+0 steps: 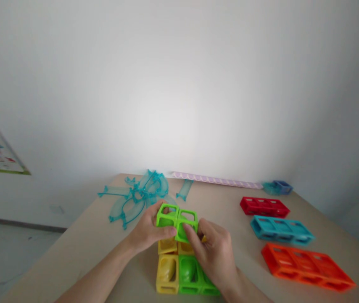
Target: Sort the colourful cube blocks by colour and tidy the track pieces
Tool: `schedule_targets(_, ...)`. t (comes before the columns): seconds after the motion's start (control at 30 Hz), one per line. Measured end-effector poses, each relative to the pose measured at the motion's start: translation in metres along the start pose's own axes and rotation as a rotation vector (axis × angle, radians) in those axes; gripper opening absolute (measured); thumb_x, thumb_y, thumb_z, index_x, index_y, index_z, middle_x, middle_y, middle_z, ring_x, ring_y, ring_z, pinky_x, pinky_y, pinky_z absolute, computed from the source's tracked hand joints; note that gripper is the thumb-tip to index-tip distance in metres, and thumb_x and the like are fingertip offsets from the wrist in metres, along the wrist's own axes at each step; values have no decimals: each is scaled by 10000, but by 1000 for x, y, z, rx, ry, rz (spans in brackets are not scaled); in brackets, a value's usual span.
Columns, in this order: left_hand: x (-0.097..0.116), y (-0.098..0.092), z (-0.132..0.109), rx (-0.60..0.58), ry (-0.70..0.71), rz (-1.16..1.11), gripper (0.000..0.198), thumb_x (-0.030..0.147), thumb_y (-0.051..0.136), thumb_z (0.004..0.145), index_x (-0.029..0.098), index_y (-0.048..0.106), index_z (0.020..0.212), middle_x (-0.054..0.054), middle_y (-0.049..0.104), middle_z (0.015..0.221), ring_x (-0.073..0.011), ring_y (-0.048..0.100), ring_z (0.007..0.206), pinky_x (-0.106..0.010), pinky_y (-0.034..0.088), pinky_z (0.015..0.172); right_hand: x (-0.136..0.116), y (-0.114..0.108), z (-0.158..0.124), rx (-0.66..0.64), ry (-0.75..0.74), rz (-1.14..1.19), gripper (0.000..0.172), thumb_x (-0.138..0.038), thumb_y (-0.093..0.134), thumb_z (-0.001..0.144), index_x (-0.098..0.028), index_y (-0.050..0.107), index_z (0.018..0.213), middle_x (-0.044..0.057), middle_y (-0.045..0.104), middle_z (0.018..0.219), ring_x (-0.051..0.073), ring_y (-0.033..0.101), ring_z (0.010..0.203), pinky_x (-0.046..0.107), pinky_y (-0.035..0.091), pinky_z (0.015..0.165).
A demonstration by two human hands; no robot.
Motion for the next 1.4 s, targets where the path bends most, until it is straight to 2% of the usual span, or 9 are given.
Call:
schedule_targets(0.33, 11, 5, -3, -16, 3, 93, 442, 250, 805, 647, 204, 495, 959, 30, 581, 785, -112, 565, 671, -195, 427, 590, 1, -2, 1, -6, -18, 44, 362, -325, 594, 884, -217, 387, 608, -49, 436, 513, 83, 403, 445, 224, 277, 467)
schedule_targets(0.47, 15, -17, -2, 188, 70, 130, 495, 290, 776, 687, 215, 488, 1083, 15, 617, 855, -125, 581, 729, -213, 456, 657, 1, -4, 9, -247, -35, 180, 261, -416, 681, 794, -206, 529, 773, -43, 541, 571, 103, 499, 482, 225, 363, 505)
schedule_targets(0.6, 15, -30, -5, 379, 127, 149, 468, 332, 759, 699, 205, 508, 1073, 22, 616, 812, -123, 569, 704, -207, 450, 636, -23, 4, 1, -647, -231, 80, 418, -516, 780, 638, -229, 635, 905, 13, 647, 779, 173, 603, 671, 280, 438, 634)
schedule_targets(0.67, 13, -25, -7, 396, 110, 177, 456, 336, 760, 692, 198, 516, 1052, 19, 625, 796, -132, 578, 695, -217, 457, 633, -28, 11, -6, -737, -261, 30, 552, -475, 821, 580, -232, 642, 1042, 44, 666, 888, 217, 625, 786, 311, 466, 710)
schedule_targets(0.77, 12, -13, -7, 358, 86, 223, 455, 319, 761, 683, 203, 512, 1047, 4, 645, 843, -159, 612, 733, -246, 480, 663, -25, 26, -13, -728, -201, -20, 595, -381, 795, 633, -212, 602, 1170, 80, 659, 1015, 259, 610, 922, 351, 482, 810)
schedule_targets(0.9, 12, -15, -6, 395, 110, 285, 462, 304, 755, 685, 214, 500, 1059, 2, 645, 891, -174, 630, 792, -261, 489, 710, -23, 45, -18, -664, -181, -48, 391, -287, 732, 734, -204, 622, 1100, 73, 621, 1085, 258, 558, 1002, 363, 486, 859)
schedule_targets(1.03, 7, -21, -5, 453, 135, 328, 444, 321, 738, 702, 209, 483, 1048, 14, 622, 852, -164, 613, 761, -273, 488, 721, -30, 49, -20, -580, -254, -135, 187, -239, 710, 784, -172, 646, 946, 80, 620, 966, 244, 557, 930, 356, 506, 805)
schedule_targets(1.2, 2, -21, -2, 462, 86, 411, 432, 316, 724, 712, 208, 482, 1054, 10, 631, 866, -169, 605, 784, -281, 479, 741, -45, 50, -26, -527, -411, -224, 156, -231, 730, 784, -150, 646, 887, 70, 635, 831, 237, 563, 832, 345, 508, 711)
schedule_targets(1.4, 3, -22, -3, 470, 97, 447, 413, 339, 741, 690, 205, 519, 1012, 4, 651, 860, -186, 618, 794, -289, 468, 733, -44, 48, -25, -511, -393, -163, 94, -169, 559, 890, -166, 611, 812, 75, 650, 827, 219, 560, 784, 334, 478, 684)
Point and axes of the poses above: each hand's wrist, its own z-axis towards the middle knuckle, its own y-axis out of the palm, x = y × z, the point moved 9 cm from there along z, towards the middle knuckle
